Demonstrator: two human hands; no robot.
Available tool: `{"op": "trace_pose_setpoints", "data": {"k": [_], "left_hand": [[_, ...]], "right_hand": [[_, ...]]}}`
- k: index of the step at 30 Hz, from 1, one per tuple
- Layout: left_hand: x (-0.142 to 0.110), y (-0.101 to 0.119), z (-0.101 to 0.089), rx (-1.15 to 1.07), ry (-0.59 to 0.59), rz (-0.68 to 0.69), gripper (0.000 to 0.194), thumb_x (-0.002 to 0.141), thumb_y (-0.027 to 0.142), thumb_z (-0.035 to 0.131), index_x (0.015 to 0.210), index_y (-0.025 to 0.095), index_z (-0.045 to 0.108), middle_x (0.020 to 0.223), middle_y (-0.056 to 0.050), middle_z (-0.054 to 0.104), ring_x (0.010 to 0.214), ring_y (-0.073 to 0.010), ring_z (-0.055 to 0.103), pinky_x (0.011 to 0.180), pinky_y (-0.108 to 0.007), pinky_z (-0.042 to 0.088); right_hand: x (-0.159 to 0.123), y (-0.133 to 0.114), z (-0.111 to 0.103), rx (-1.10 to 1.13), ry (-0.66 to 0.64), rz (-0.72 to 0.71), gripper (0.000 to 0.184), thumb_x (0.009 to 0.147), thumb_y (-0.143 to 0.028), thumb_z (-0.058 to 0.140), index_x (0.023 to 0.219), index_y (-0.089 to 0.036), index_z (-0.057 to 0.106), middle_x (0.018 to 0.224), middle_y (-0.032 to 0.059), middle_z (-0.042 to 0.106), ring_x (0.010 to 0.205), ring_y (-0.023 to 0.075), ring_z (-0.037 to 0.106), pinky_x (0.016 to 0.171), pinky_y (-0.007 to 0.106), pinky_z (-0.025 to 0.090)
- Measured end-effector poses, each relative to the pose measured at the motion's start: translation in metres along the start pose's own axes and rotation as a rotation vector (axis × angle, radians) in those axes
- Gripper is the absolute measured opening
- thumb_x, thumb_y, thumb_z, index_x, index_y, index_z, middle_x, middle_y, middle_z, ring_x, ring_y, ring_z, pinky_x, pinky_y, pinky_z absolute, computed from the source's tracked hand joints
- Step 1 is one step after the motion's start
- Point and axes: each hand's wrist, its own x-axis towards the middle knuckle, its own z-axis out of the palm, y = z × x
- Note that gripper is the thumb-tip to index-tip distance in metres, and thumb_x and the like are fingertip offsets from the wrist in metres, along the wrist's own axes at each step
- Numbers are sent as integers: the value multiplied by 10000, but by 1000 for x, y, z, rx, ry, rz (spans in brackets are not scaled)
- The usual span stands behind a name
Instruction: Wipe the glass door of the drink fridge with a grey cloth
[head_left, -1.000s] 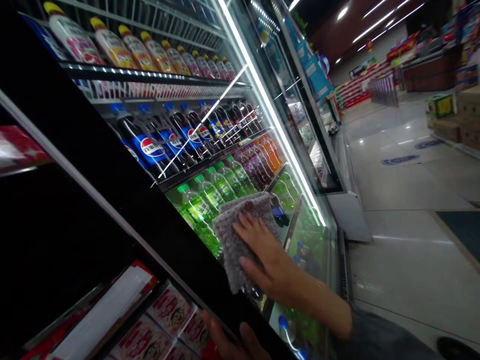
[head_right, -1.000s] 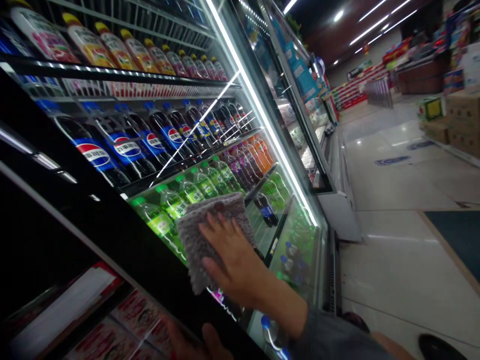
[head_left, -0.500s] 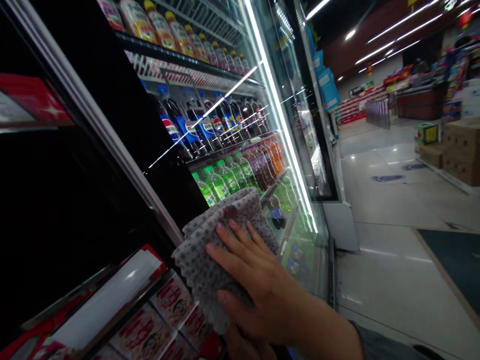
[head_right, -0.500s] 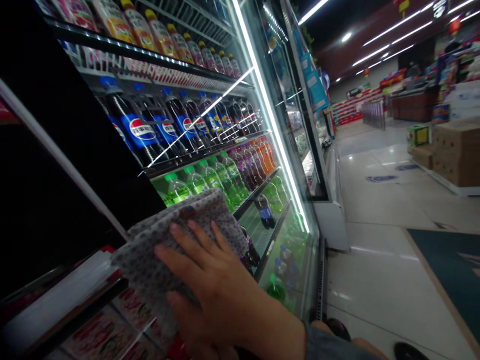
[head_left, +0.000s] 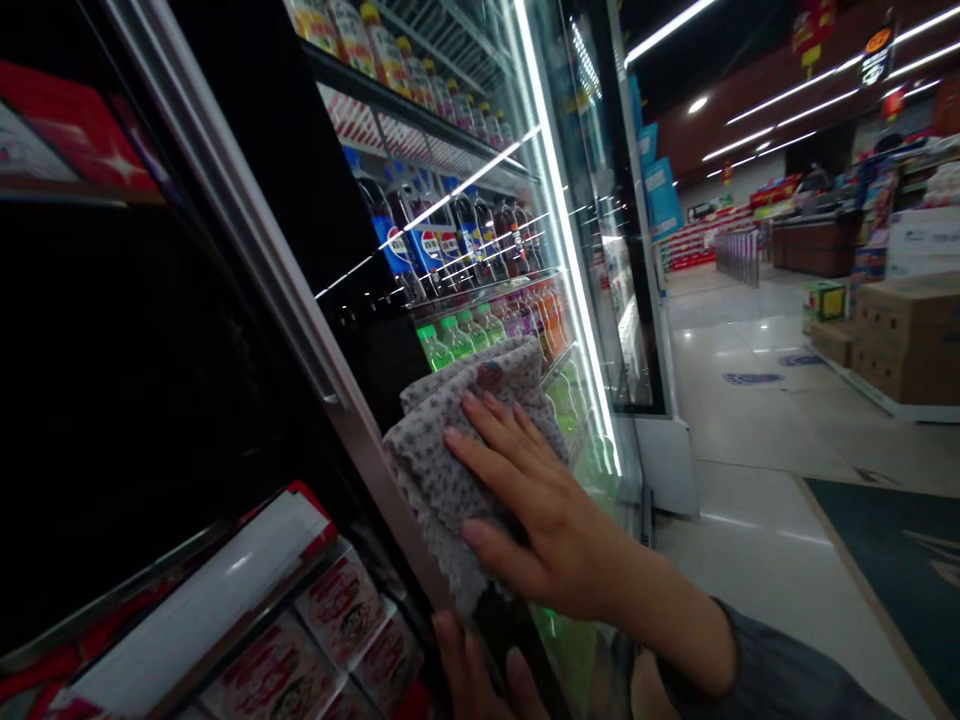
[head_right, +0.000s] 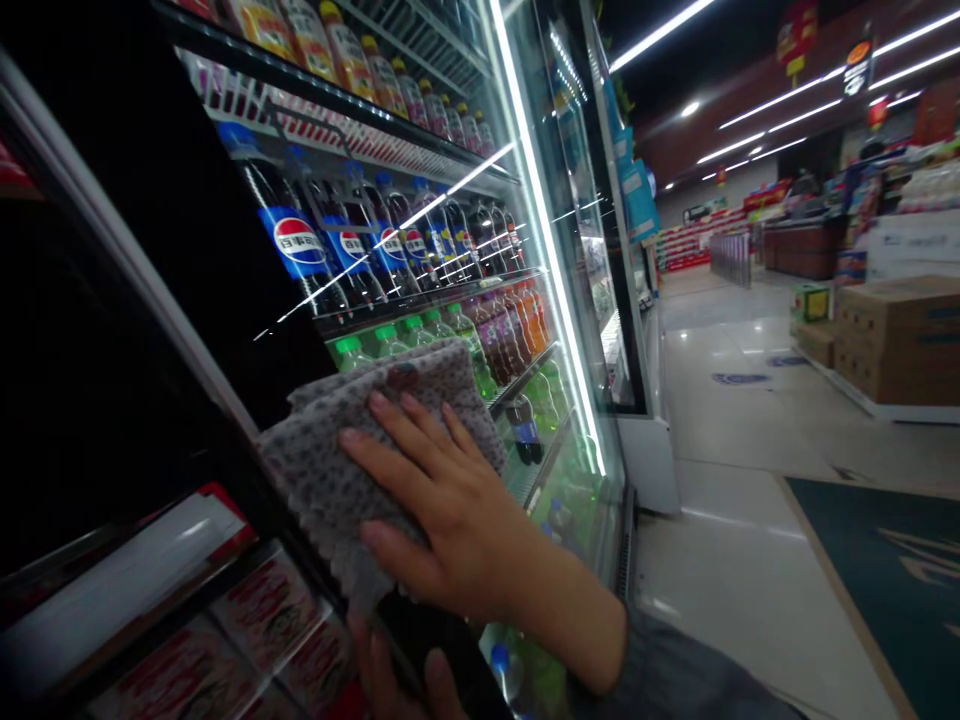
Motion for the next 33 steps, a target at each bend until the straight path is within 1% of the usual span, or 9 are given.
{"op": "trace_pose_setpoints", "data": {"k": [3, 6, 9, 14, 16, 20, 25, 28, 33], "left_hand": [[0, -7, 0, 18, 7, 106, 719, 904, 32, 623, 1565, 230, 426, 1671, -100, 341, 1534, -222, 352, 1260, -413, 353], [4, -15, -5, 31, -31, 213, 718, 910, 11, 610, 1569, 222, 418, 1683, -82, 310, 1535, -168, 331, 1280, -302, 273], [5, -20, -5, 49, -50, 271, 663, 917, 37, 615, 1536, 204, 447, 1685, -97, 302, 1536, -175, 327, 1283, -306, 256], [5, -13, -1, 37, 14, 169, 651, 904, 49, 604, 1516, 214, 458, 1674, -103, 330, 1531, -215, 345, 1281, -408, 300], [8, -10, -2, 25, 11, 164, 676, 911, 27, 585, 1540, 229, 441, 1676, -96, 326, 1527, -191, 350, 1283, -358, 292], [17, -8, -5, -7, -62, 271, 790, 896, -10, 609, 1603, 252, 374, 1687, -89, 281, 1536, -155, 322, 1263, -256, 292], [28, 9, 0, -17, -18, 181, 847, 888, -52, 539, 1634, 279, 311, 1697, -2, 280, 1550, -129, 289, 1271, -251, 270], [31, 15, 3, -35, 6, 189, 825, 890, -43, 532, 1625, 275, 330, 1691, -18, 294, 1544, -137, 305, 1264, -271, 294], [25, 10, 2, -27, -4, 184, 826, 875, -28, 546, 1616, 277, 346, 1689, -19, 297, 1539, -128, 308, 1251, -241, 302]], "right_hand": [[8, 8, -3, 3, 5, -8, 648, 1050, -382, 471, 1636, -242, 233, 1750, 83, 218, 1633, 159, 77, 1333, 493, 155], [16, 17, -9, 4, -9, 8, 675, 1051, -384, 470, 1653, -267, 187, 1758, 74, 193, 1634, 170, 75, 1336, 501, 150], [24, 22, -15, 11, -17, 49, 681, 1056, -401, 460, 1660, -274, 173, 1765, 69, 161, 1636, 191, 73, 1338, 519, 147], [30, 24, -22, 18, -49, 108, 695, 1068, -428, 435, 1670, -315, 108, 1774, 45, 105, 1636, 222, 45, 1333, 559, 118], [31, 26, -24, 20, -77, 123, 702, 1070, -436, 428, 1669, -342, 74, 1776, 25, 84, 1634, 228, 31, 1331, 566, 114], [35, 43, -25, 27, -59, 175, 723, 1065, -478, 408, 1671, -333, 40, 1778, 27, 62, 1634, 243, 21, 1330, 576, 96], [36, 69, -20, 52, 18, 281, 764, 1052, -581, 333, 1677, -265, 28, 1780, 49, 16, 1637, 218, -26, 1332, 535, 3], [35, 76, -18, 84, 41, 361, 800, 1036, -646, 279, 1677, -248, 13, 1782, 50, -8, 1639, 203, -32, 1330, 506, -24], [35, 79, -21, 143, 16, 419, 829, 1009, -706, 285, 1674, -305, -7, 1781, -6, -52, 1637, 222, -56, 1330, 529, -7]]}}
